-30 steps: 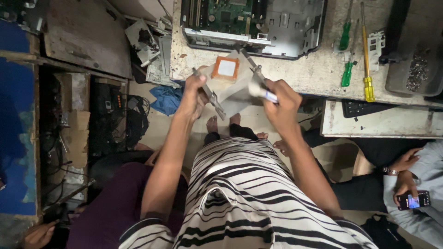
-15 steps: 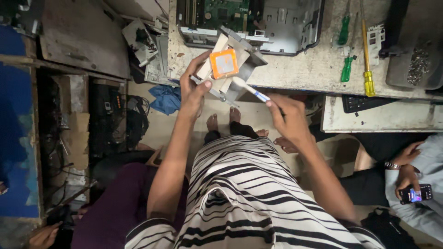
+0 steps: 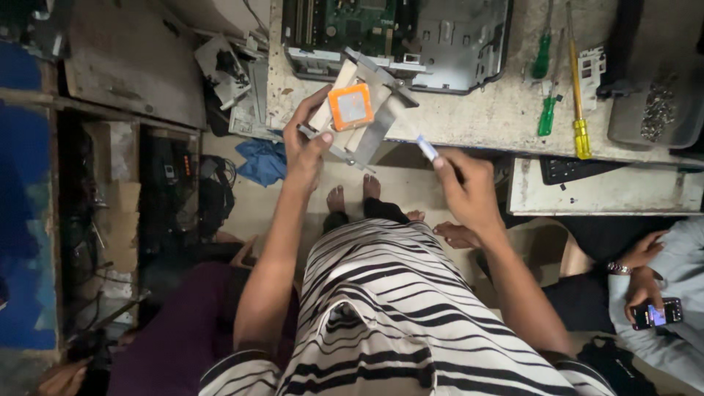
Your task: The person cleans a CPU heatsink with a toothbrush, then places it onto the motherboard inside a computer case. They secure the heatsink using a screwdriver and later handle a power supply unit.
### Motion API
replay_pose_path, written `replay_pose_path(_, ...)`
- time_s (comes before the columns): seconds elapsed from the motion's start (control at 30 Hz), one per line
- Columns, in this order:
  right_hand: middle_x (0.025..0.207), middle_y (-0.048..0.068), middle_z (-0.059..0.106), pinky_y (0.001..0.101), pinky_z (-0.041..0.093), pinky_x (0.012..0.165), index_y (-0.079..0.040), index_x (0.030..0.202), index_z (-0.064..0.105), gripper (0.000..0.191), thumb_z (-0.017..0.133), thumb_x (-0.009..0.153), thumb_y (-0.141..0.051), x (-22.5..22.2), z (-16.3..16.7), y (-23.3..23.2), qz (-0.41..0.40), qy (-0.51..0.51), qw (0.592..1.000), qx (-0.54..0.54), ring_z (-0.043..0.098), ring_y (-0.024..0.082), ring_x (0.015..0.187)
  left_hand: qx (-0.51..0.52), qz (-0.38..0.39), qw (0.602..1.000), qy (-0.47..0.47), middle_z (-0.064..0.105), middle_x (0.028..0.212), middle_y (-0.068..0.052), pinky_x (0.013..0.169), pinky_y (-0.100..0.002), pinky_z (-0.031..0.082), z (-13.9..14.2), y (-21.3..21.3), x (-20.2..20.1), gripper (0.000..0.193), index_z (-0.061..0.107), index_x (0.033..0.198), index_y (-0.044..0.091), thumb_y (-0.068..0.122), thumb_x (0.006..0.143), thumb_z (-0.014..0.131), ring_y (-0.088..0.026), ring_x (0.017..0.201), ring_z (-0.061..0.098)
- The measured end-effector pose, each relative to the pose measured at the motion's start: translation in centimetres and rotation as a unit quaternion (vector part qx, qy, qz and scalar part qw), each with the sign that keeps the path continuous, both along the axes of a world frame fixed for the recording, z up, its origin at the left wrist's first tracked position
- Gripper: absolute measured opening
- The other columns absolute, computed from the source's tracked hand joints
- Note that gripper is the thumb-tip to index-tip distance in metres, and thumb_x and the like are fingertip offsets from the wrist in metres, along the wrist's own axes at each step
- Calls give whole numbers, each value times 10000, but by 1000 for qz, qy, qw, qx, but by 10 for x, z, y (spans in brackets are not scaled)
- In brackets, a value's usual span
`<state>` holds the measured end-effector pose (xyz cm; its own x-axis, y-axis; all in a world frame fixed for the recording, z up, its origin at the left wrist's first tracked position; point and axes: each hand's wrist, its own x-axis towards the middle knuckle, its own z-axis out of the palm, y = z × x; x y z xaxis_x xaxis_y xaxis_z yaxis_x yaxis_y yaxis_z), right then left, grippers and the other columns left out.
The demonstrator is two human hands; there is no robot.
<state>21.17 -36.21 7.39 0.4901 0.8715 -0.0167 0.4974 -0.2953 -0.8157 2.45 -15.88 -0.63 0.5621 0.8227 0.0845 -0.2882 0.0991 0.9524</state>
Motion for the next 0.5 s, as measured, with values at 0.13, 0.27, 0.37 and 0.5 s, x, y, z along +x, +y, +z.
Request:
replay_pose_path(0.13, 688, 151, 571, 342, 461, 574, 11, 1138, 694, 192, 583, 1046, -117, -15, -5, 7, -7, -6, 1000, 13, 527, 176, 577, 10, 13, 1000, 13, 627, 1407, -170, 1184, -371, 417, -1, -5, 2, 914, 550, 1452, -58, 542, 796, 759, -252, 1332, 584)
replay_pose_path(0.27, 613, 151, 526, 355, 417, 536, 10, 1007, 686, 216, 551, 1095, -134, -18, -10, 12, -17, 7, 999, -28, 478, 198, 545, 29, 43, 998, 31, 628, 1415, -171, 1189, -384, 421, -1, -5, 1, 902, 562, 1453, -53, 548, 805, 745, -256, 1349, 580)
replay_pose_path(0.37, 719, 180, 588, 354, 451, 559, 16, 1046, 662, 178, 531, 1045, -105, -16, -12, 17, 11, -63, 997, 41, 569, 162, 575, 41, 44, 997, 48, 637, 1405, -171, 1177, -383, 431, -2, -4, -4, 891, 566, 1453, -49, 541, 808, 738, -252, 1331, 592)
replay_pose_path(0.5, 594, 185, 591, 411, 434, 480, -39, 1109, 703, 217, 522, 1015, -114, -19, -8, 21, -2, 33, 994, -107, 548, 260, 463, 72, 61, 994, 51, 640, 1425, -175, 1201, -374, 408, -7, -2, -5, 857, 570, 1462, -51, 493, 822, 741, -253, 1342, 589)
